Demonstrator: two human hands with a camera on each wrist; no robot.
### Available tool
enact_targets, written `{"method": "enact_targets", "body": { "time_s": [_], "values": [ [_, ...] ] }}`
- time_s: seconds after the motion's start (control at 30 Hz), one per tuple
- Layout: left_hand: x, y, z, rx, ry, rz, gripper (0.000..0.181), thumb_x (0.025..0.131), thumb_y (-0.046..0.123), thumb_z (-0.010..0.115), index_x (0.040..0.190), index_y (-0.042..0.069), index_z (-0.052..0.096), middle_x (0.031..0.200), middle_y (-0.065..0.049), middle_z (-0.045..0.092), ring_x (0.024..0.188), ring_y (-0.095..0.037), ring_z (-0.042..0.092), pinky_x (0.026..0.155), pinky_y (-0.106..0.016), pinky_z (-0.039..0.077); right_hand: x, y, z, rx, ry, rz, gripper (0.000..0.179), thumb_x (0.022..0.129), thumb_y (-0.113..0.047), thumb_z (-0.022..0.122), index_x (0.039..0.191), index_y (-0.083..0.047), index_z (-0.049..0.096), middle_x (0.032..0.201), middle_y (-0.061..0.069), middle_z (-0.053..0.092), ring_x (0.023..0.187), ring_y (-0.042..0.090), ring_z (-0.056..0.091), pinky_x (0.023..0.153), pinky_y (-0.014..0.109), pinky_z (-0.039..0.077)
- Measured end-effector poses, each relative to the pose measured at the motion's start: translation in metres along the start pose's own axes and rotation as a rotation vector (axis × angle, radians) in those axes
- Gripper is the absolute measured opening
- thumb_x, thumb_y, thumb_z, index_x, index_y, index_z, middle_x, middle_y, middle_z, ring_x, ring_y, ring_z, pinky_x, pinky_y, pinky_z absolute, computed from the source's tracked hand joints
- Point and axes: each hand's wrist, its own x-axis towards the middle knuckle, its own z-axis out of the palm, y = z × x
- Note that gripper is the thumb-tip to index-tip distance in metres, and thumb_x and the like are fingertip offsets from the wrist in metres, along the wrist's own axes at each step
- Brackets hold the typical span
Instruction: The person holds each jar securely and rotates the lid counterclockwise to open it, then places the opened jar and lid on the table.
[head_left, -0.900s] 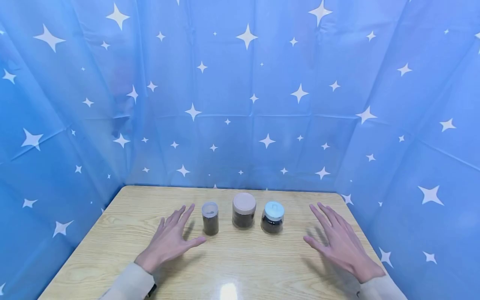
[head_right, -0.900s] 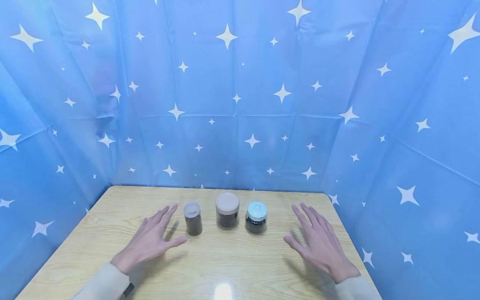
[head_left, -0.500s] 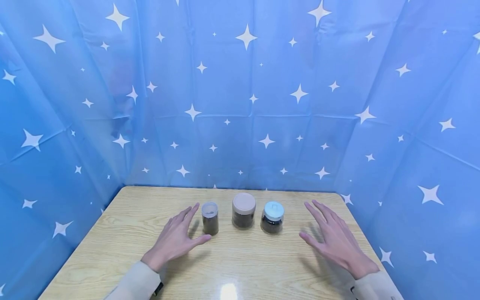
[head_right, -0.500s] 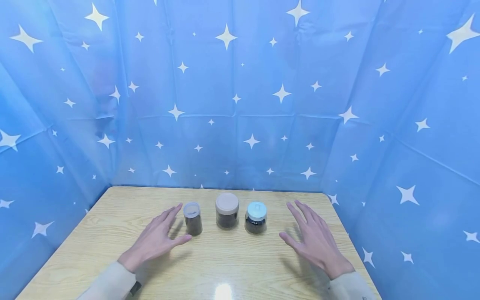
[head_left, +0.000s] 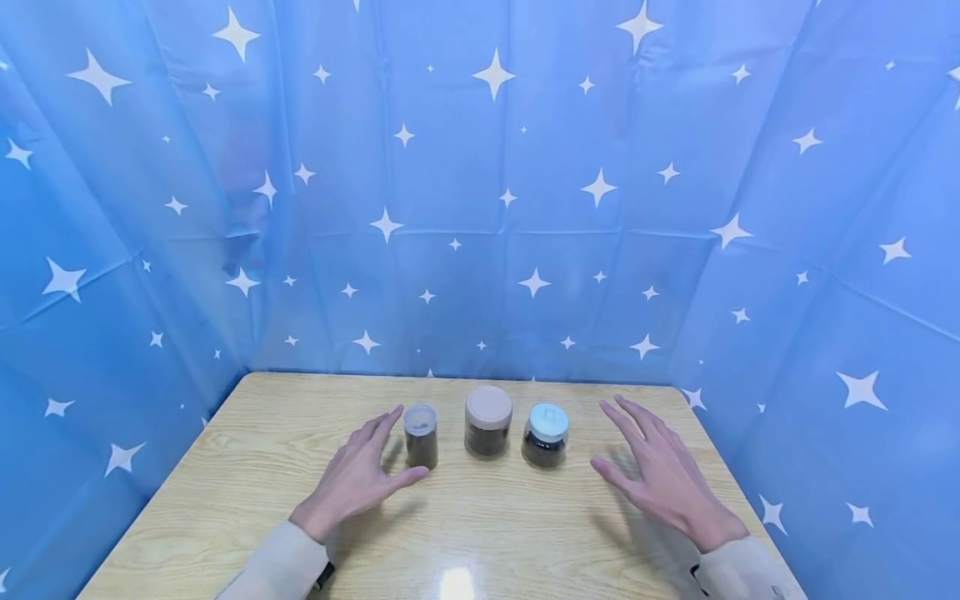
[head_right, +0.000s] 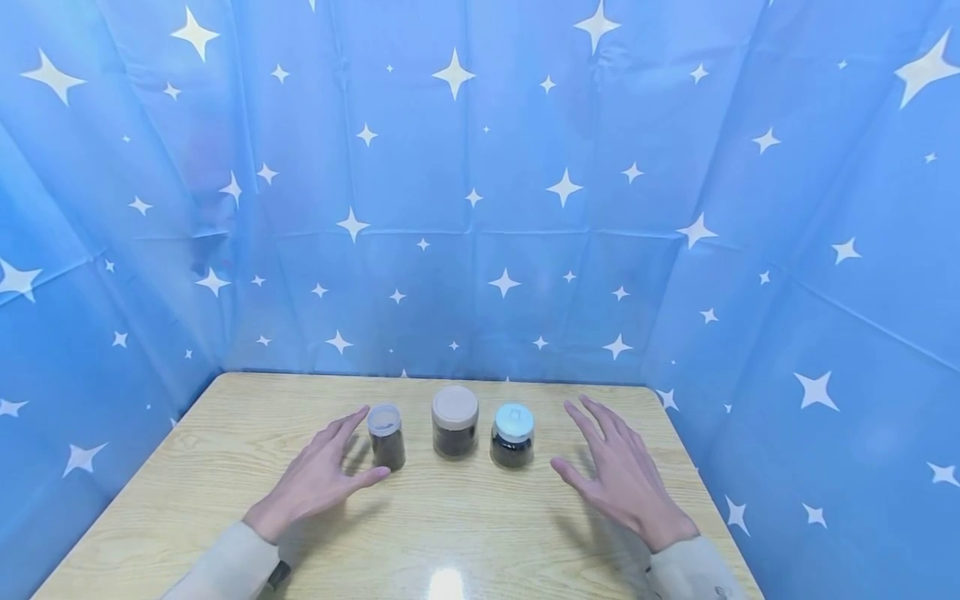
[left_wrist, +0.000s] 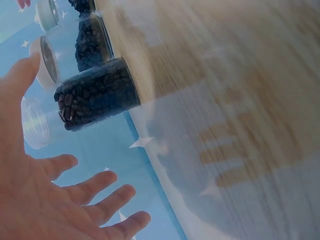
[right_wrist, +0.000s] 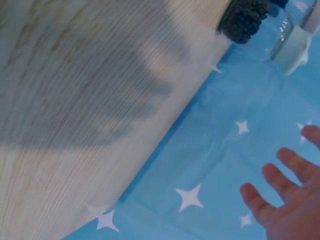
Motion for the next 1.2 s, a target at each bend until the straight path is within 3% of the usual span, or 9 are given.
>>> {"method": "enact_targets", "body": {
  "time_s": [0.13, 0.4, 1.2],
  "values": [
    [0.001, 0.001, 0.001, -0.019, 0.000, -0.009, 0.116, 0.095, 0.077, 0.084, 0.185, 0.025, 0.033, 0.181, -0.025, 0.048, 0.162, -0.058, 0.052, 0.123, -0.085, 0.047, 0.003, -0.003, -0.001, 0.006, -0.005, 0.000, 0.088, 0.105, -0.053, 0.082, 0.180, -0.025, 0.045, 0.183, 0.018, 0.047, 0.159, 0.054, 0.052, 0.118, 0.086, 0.047],
    [0.003, 0.004, 0.006, -0.055, 0.007, -0.011, 0.115, 0.094, 0.073, 0.089, 0.183, 0.022, 0.037, 0.172, -0.024, 0.057, 0.150, -0.050, 0.063, 0.110, -0.076, 0.061, 0.006, -0.006, 0.000, 0.017, -0.015, 0.000, 0.087, 0.105, -0.053, 0.082, 0.179, -0.022, 0.047, 0.184, 0.017, 0.047, 0.159, 0.054, 0.053, 0.118, 0.087, 0.047],
    [0.020, 0.012, 0.014, -0.195, 0.000, -0.037, 0.108, 0.091, 0.058, 0.098, 0.169, -0.001, 0.053, 0.168, -0.028, 0.062, 0.153, -0.052, 0.063, 0.125, -0.071, 0.055, 0.022, -0.017, 0.001, 0.010, 0.006, -0.061, 0.080, 0.106, -0.048, 0.082, 0.174, -0.015, 0.054, 0.178, 0.021, 0.053, 0.157, 0.053, 0.056, 0.118, 0.082, 0.050]
  ]
}}
